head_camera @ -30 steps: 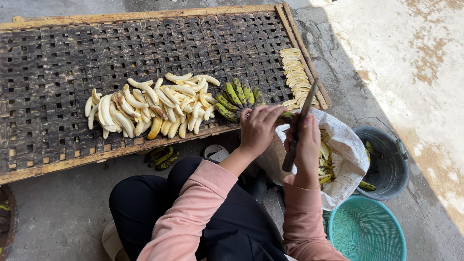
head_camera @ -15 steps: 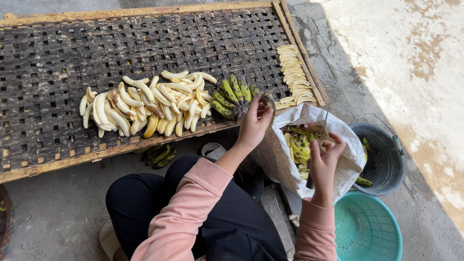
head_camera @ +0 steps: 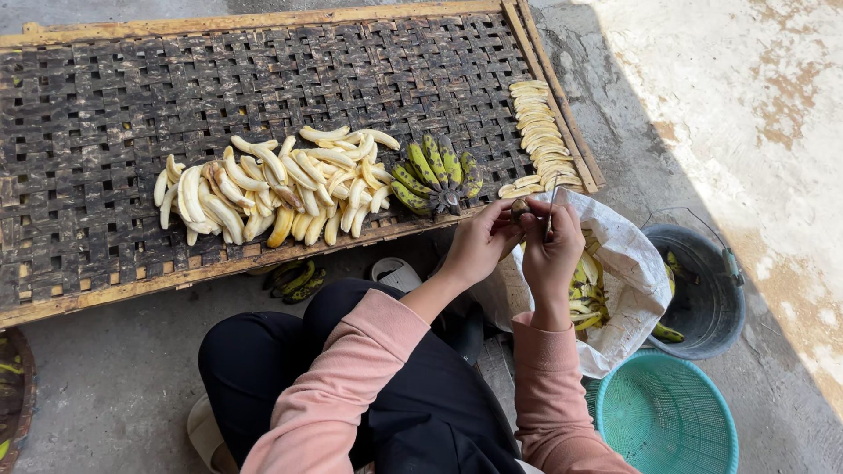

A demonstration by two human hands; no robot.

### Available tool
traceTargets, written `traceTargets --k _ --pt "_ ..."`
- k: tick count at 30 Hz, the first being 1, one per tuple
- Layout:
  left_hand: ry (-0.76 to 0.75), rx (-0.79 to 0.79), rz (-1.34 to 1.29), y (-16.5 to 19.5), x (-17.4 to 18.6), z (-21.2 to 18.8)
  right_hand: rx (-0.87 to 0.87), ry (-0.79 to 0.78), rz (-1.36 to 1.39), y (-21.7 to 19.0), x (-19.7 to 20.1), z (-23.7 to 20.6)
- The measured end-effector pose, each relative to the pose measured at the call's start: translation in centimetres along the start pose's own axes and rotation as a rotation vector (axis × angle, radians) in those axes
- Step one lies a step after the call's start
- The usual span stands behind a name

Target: The person sits on a low stool and peels bananas with a knife, one at a time, placing the peeled bananas onto a woven bamboo drying tray and dropping the peels into a sack beside them. They occasionally reposition the pile of peeled bananas on the tray.

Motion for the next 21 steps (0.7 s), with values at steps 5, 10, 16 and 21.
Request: traceTargets --k 5,10,16,21 --pt "-0.001 -0.038 -0.034 -0.9 -0.3 0.3 -0.025 0.025 -0.031 0.7 -0.1 0.1" --pt "-0.045 -0.021 -0.116 -3.5 -0.9 0.9 0.066 0.043 0.041 0.2 0.0 0.6" --pt "-0.149 0.135 -0.943 -5.6 -2.8 0.7 -0.651 0.076 1.016 10.5 -2.1 -1.4" --pt "0.202 0.174 -1.250 -7.0 1.8 2.2 -0.767 0.170 1.222 16.2 -0.4 -3.9"
Point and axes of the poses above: each hand's wrist, its own z-axis towards the middle knuckle, its own x-axis out of the back of the hand, y = z × x, the point moved 10 cm from there along z, towards the middle knuckle, and after that the axes turned 1 degree about -y, right-handed, at the moved point
